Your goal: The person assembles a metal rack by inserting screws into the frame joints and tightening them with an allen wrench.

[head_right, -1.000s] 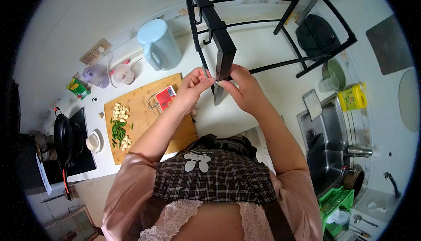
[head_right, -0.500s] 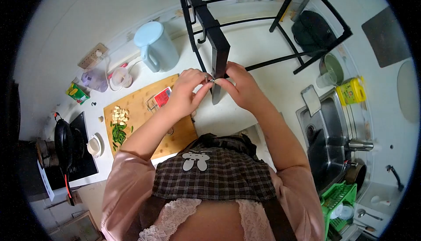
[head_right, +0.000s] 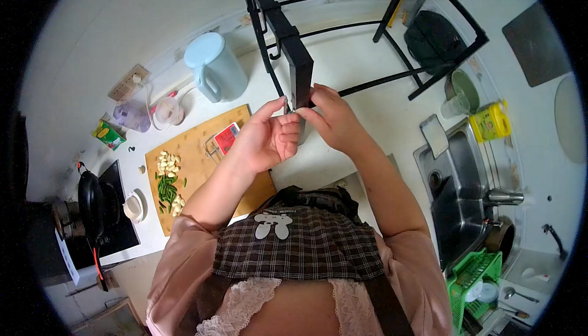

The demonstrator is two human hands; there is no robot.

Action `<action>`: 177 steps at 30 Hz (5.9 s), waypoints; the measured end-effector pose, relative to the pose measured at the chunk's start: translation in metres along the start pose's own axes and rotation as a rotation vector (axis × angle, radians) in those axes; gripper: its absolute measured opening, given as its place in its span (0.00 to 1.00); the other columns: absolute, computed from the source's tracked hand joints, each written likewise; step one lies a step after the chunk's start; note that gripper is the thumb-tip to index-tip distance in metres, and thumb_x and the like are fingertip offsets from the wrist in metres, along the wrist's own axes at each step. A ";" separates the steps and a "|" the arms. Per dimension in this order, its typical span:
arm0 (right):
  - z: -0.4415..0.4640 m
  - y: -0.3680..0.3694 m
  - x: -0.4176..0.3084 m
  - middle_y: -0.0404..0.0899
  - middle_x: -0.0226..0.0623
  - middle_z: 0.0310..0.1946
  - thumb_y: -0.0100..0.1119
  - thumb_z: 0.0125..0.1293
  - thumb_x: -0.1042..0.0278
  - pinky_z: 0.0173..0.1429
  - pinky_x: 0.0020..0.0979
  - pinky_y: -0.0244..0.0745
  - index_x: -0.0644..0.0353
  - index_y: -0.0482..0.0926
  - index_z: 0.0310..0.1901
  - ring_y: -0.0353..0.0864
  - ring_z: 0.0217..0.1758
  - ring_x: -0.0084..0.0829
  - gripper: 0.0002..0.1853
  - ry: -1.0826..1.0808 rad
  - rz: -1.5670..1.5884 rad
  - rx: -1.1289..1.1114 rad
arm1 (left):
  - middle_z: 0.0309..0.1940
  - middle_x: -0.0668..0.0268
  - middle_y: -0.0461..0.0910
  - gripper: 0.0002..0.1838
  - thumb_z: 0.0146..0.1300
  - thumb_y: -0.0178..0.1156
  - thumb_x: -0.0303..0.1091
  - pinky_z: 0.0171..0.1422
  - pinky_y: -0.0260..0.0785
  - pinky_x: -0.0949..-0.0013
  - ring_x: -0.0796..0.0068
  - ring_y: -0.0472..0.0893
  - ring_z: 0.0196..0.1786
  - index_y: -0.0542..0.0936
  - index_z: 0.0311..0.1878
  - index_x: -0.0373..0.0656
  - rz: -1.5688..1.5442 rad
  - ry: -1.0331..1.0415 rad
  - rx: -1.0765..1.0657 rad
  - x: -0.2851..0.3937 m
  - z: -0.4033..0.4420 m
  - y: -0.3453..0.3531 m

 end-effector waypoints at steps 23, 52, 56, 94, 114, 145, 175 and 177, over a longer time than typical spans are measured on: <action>0.001 0.003 -0.005 0.76 0.49 0.45 0.51 0.64 0.69 0.64 0.44 0.62 0.65 0.72 0.50 0.72 0.52 0.51 0.14 -0.100 -0.024 -0.103 | 0.21 0.76 0.64 0.05 0.63 0.56 0.29 0.30 0.58 0.78 0.84 0.63 0.24 0.73 0.39 0.41 0.173 0.007 -0.088 0.002 0.003 -0.008; 0.002 0.004 0.001 0.77 0.50 0.45 0.53 0.65 0.67 0.64 0.44 0.62 0.66 0.73 0.47 0.72 0.52 0.53 0.13 -0.059 -0.051 -0.117 | 0.22 0.60 0.72 0.07 0.61 0.61 0.30 0.30 0.66 0.67 0.65 0.75 0.24 0.73 0.36 0.40 1.890 0.906 0.235 0.051 -0.022 0.015; 0.001 0.005 0.001 0.76 0.51 0.44 0.53 0.64 0.67 0.63 0.44 0.62 0.66 0.73 0.46 0.71 0.52 0.53 0.13 -0.039 -0.032 -0.121 | 0.22 0.58 0.74 0.08 0.61 0.60 0.34 0.29 0.67 0.64 0.60 0.75 0.24 0.74 0.35 0.40 1.959 0.996 0.228 0.050 -0.027 0.018; 0.003 0.005 0.004 0.77 0.50 0.46 0.51 0.65 0.65 0.68 0.45 0.59 0.66 0.72 0.49 0.72 0.54 0.51 0.15 -0.057 -0.073 -0.118 | 0.21 0.76 0.67 0.09 0.64 0.58 0.38 0.27 0.62 0.79 0.85 0.66 0.22 0.71 0.34 0.46 0.011 0.204 0.230 0.010 0.023 -0.051; 0.005 0.003 0.004 0.78 0.48 0.45 0.52 0.65 0.64 0.69 0.45 0.57 0.66 0.73 0.49 0.72 0.54 0.50 0.15 -0.037 -0.049 -0.100 | 0.23 0.75 0.68 0.12 0.67 0.57 0.41 0.33 0.64 0.77 0.84 0.66 0.25 0.70 0.30 0.48 0.357 0.425 0.184 0.035 0.020 -0.045; 0.009 0.005 0.000 0.79 0.40 0.32 0.66 0.53 0.63 0.53 0.40 0.67 0.63 0.76 0.35 0.76 0.43 0.43 0.14 0.081 -0.133 0.120 | 0.27 0.62 0.78 0.10 0.69 0.48 0.30 0.33 0.70 0.70 0.75 0.79 0.28 0.77 0.45 0.35 1.283 0.735 0.755 0.021 -0.020 -0.174; -0.028 -0.006 -0.017 0.77 0.22 0.18 0.65 0.52 0.64 0.37 0.32 0.70 0.52 0.74 0.26 0.78 0.22 0.31 0.08 0.069 -0.304 0.130 | 0.37 0.54 0.83 0.17 0.61 0.58 0.43 0.47 0.72 0.56 0.52 0.81 0.42 0.81 0.46 0.41 1.526 0.805 1.059 0.215 0.093 -0.160; -0.030 -0.004 -0.014 0.78 0.23 0.19 0.65 0.52 0.64 0.39 0.33 0.71 0.52 0.75 0.26 0.78 0.23 0.31 0.08 0.088 -0.313 0.108 | 0.32 0.54 0.83 0.15 0.62 0.57 0.43 0.43 0.72 0.54 0.52 0.81 0.38 0.83 0.41 0.42 1.676 0.753 1.135 0.215 0.089 -0.151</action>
Point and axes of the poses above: each hand's wrist, its own z-axis towards the middle knuckle, its own y-axis out of the palm, x = y × z, the point moved 10 cm from there along z, towards the middle knuckle
